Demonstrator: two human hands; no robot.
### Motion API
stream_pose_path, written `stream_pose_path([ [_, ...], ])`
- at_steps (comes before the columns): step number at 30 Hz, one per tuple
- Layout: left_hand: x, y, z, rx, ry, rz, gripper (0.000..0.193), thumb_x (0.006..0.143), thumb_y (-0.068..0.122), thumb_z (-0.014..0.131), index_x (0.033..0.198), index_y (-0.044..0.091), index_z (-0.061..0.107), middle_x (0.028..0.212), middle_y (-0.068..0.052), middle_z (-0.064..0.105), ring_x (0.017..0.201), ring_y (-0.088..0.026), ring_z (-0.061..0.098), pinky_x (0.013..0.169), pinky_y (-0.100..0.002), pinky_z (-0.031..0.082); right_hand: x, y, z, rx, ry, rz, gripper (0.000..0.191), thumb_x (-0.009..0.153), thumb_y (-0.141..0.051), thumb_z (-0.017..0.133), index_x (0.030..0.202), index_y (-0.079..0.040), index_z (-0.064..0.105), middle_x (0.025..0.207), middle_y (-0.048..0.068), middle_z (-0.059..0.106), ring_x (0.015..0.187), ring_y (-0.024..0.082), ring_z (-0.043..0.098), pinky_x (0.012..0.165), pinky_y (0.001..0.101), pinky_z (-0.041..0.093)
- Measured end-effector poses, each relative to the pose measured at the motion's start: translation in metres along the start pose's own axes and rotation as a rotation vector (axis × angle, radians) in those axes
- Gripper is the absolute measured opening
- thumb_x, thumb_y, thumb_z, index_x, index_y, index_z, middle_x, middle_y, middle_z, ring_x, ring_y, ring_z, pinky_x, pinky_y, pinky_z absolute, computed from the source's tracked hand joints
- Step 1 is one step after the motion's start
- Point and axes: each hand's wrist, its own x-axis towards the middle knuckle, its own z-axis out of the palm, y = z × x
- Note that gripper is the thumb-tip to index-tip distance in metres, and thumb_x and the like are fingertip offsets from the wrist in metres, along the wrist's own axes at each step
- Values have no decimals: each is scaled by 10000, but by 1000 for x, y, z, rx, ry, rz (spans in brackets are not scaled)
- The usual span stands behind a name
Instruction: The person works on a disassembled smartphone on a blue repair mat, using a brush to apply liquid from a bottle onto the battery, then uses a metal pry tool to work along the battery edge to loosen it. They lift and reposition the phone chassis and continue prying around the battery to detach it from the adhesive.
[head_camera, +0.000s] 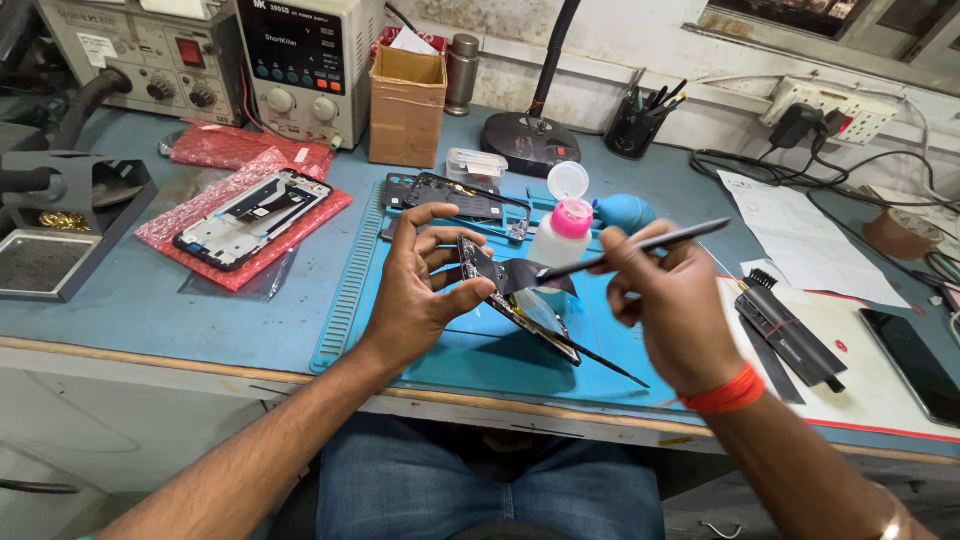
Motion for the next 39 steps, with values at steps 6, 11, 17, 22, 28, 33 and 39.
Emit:
stream_pose_path([
  [6,0,0,0,-15,-5,12,829,831,278,872,1444,93,344,1274,-146,620,1181,-207,672,990,-362,615,54,-14,-38,35,99,-60,222,975,-227,754,999,-88,583,911,71,713,724,135,670,593,279,510],
  [11,1,1,0,-6,-8,12,837,824,278,872,1447,101,342,1276,-146,623,1175,-209,670,986,-360,612,88,2,-48,-95,152,-82,239,951,-193,765,1064,-75,590,950,76,727,811,183,735,641,304,580],
  [17,1,-1,0,-14,1,-3,824,822,251,878,1437,107,350,1266,-141,627,1140,-199,670,966,-357,609,104,28,-50,-76,148,-76,264,943,-146,762,1069,-59,546,924,90,717,781,196,734,617,324,585],
  [22,0,-2,1,-30,5,0,824,823,253,880,1440,108,353,1260,-138,629,1136,-195,669,965,-355,606,112,40,-65,1,149,102,227,942,-162,737,1032,-71,549,882,75,703,760,186,727,643,322,601],
  [28,0,-1,0,-27,-1,13,838,819,277,883,1445,108,352,1275,-138,625,1170,-202,671,983,-358,609,116,46,-72,228,70,366,151,984,-208,706,954,-69,657,876,47,698,788,142,718,717,269,611],
  [33,1,-2,1,-19,6,11,845,814,276,888,1445,103,354,1266,-140,623,1173,-211,670,977,-356,608,88,30,-61,321,17,403,151,992,-214,699,949,-79,647,856,16,687,769,113,702,721,233,605],
  [39,0,-2,0,-10,4,-9,834,825,271,881,1444,98,350,1274,-136,625,1140,-201,668,968,-352,608,27,14,-31,244,-97,381,155,973,-221,711,975,-99,616,843,9,673,739,98,691,680,241,600],
])
